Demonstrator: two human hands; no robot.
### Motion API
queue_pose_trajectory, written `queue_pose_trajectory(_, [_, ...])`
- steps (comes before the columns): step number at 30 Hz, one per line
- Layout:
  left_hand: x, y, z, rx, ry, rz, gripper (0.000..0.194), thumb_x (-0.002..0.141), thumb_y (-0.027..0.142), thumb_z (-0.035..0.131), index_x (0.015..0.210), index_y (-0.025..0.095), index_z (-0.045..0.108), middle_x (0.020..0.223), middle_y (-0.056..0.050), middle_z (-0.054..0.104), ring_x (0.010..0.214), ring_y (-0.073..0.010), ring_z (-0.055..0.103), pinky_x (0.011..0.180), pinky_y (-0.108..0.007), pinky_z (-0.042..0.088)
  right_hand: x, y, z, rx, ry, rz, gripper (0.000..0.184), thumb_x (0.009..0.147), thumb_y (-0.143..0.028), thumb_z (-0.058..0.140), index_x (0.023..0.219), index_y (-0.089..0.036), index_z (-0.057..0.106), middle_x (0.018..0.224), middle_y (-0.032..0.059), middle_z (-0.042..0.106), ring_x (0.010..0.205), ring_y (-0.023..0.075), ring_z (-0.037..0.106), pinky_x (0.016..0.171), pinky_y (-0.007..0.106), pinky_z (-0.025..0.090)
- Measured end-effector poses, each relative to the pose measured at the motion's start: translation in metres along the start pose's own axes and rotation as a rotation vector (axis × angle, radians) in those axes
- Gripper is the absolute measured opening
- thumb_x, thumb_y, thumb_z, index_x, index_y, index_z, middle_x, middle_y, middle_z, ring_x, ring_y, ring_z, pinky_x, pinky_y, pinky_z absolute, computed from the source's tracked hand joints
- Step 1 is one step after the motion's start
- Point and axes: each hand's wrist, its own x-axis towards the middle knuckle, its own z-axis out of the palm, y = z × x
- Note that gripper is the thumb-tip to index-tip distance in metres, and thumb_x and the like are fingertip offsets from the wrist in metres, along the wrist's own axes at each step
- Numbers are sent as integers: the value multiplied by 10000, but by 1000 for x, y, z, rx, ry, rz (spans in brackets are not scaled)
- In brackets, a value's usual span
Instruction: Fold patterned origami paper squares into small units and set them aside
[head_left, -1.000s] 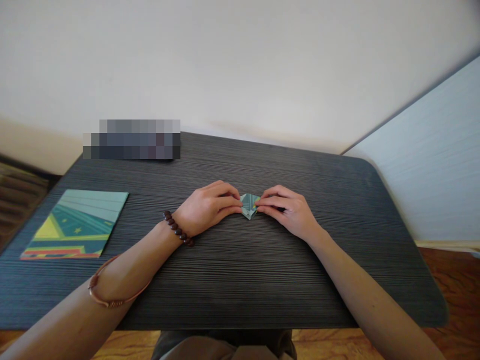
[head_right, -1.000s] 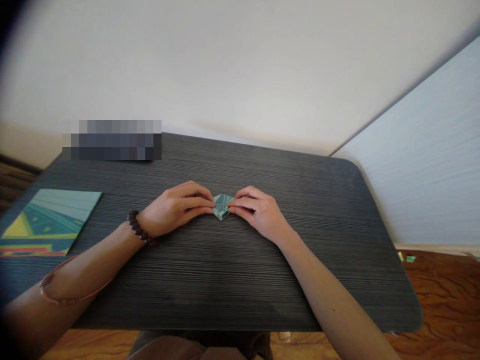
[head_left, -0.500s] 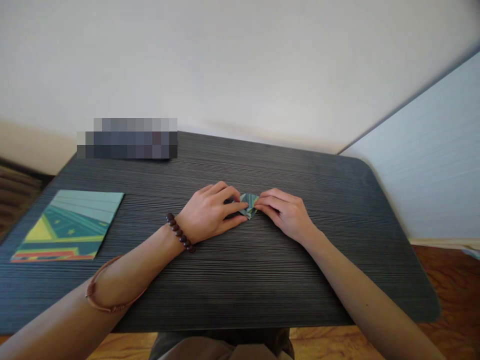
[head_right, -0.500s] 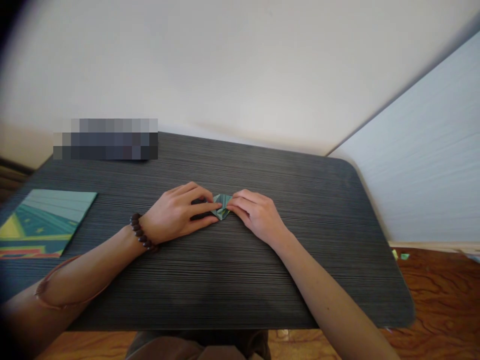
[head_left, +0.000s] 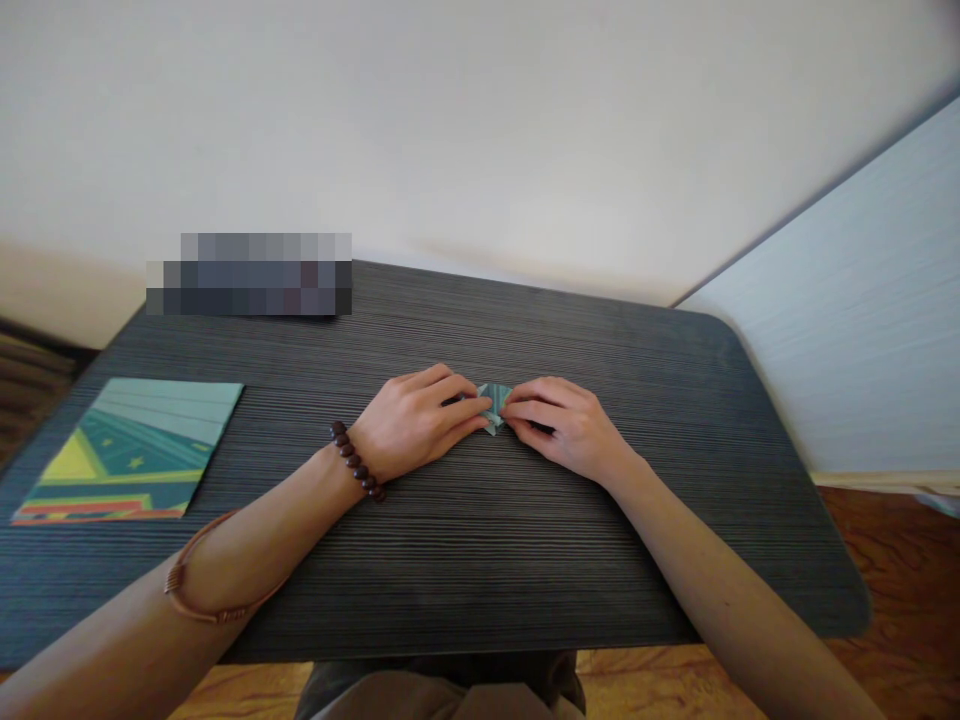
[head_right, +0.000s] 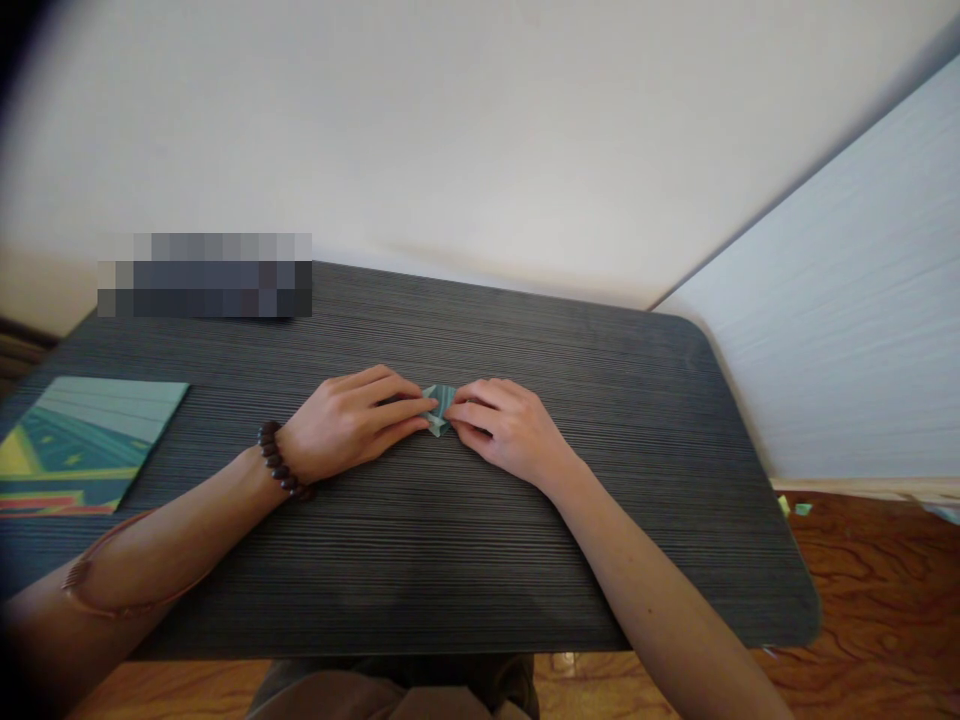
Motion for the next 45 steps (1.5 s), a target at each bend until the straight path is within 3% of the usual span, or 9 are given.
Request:
queue_pose_trajectory(8, [2, 2, -2, 25, -40, 4, 274, 902, 325, 459, 1098, 211, 613, 1016, -70, 601, 872, -174, 554, 747, -307, 495, -1, -1, 4, 1, 51, 4, 145, 872, -245, 541, 939, -236, 670, 944, 27, 675, 824, 141, 610, 763, 299, 485])
queue_pose_trajectory(13, [2, 5, -1, 35, -38, -5, 262, 897, 285, 454, 1091, 202, 609, 949, -64, 607, 861, -176, 545, 711, -298, 493, 1, -3, 3, 43, 72, 17, 131, 867, -237, 548, 911, -227, 671, 921, 26, 679, 832, 139, 616, 775, 297, 492])
queue_pose_trajectory(18, [5, 9, 0, 75, -20, -18, 235, 887, 208, 437, 1021, 185, 628, 893, -62, 615, 821, -168, 544, 666, -277, 485, 4, -4, -1, 98, 27, 26, 123, 868, -218, 540, 874, -224, 662, 918, 24, 678, 815, 138, 611, 789, 315, 492])
queue_pose_trajectory(22, [6, 10, 0, 71, -8, -21, 268, 885, 198, 434, 1097, 165, 595, 882, -62, 620, 823, -174, 545, 709, -300, 490, 4, -4, -1, 123, 17, 42, 111, 865, -222, 544, 854, -219, 655, 922, 31, 668, 828, 147, 598, 804, 327, 488])
queue_pose_trajectory(28, [4, 7, 1, 24, -37, -24, 235, 885, 197, 441, 1027, 209, 627, 932, -57, 613, 859, -171, 533, 724, -292, 483, 3, -5, 3, 145, 99, 142, 133, 859, -283, 564, 962, -218, 618, 855, 30, 662, 767, 142, 603, 753, 305, 503])
queue_pose_trajectory(38, [5, 5, 6, -98, 0, -89, 225, 901, 259, 452, 991, 206, 651, 907, -54, 608, 840, -164, 528, 757, -300, 468, 4, -8, 2, 148, 59, 162, 127, 890, -270, 505, 898, -209, 616, 854, 32, 642, 792, 148, 595, 761, 301, 491])
queue_pose_trajectory(45, [7, 4, 10, -255, 13, -205, 213, 905, 246, 455, 887, 183, 658, 854, -45, 612, 798, -159, 541, 758, -315, 460, 4, -3, 0, 174, 72, 169, 137, 842, -327, 582, 892, -213, 638, 885, 43, 635, 796, 153, 580, 742, 304, 490])
